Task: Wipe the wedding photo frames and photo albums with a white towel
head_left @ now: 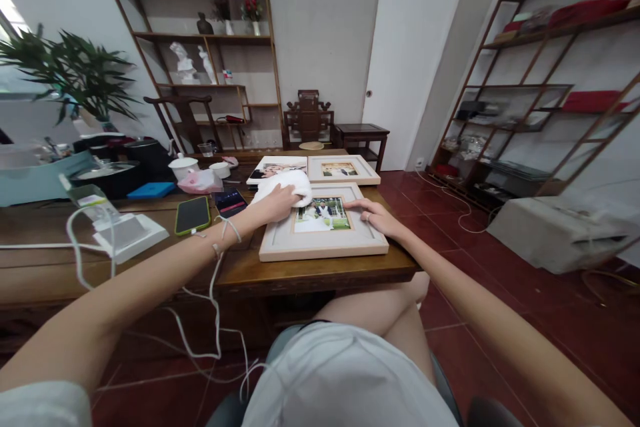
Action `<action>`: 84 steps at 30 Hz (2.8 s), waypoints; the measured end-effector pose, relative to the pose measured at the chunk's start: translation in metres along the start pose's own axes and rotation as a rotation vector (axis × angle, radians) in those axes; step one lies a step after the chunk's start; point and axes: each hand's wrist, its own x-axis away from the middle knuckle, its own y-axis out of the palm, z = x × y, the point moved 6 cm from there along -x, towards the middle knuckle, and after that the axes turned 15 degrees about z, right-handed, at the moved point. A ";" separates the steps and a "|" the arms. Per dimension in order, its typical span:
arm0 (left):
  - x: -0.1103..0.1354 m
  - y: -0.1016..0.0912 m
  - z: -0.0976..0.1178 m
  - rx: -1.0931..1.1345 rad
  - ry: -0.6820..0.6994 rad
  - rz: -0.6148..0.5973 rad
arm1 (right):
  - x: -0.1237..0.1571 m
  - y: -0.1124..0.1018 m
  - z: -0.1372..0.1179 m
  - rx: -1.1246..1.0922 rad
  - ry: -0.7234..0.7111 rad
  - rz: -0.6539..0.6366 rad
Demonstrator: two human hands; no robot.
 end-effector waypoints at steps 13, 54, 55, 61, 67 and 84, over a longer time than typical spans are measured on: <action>0.018 -0.016 0.008 0.039 -0.031 -0.098 | 0.003 -0.003 -0.007 -0.095 0.032 0.096; 0.078 -0.096 0.084 0.182 -0.035 -0.299 | -0.003 0.002 0.005 -0.047 0.034 0.038; 0.077 -0.093 0.084 0.179 -0.042 -0.280 | -0.003 0.002 0.004 -0.044 0.032 0.034; 0.040 -0.044 0.041 0.074 -0.108 -0.191 | -0.001 0.002 0.002 -0.023 0.036 0.013; -0.007 -0.011 -0.008 -0.042 -0.138 -0.053 | -0.001 0.003 0.005 -0.028 0.022 0.011; 0.072 -0.097 0.103 0.168 0.037 -0.285 | -0.001 0.002 0.005 -0.025 0.006 0.038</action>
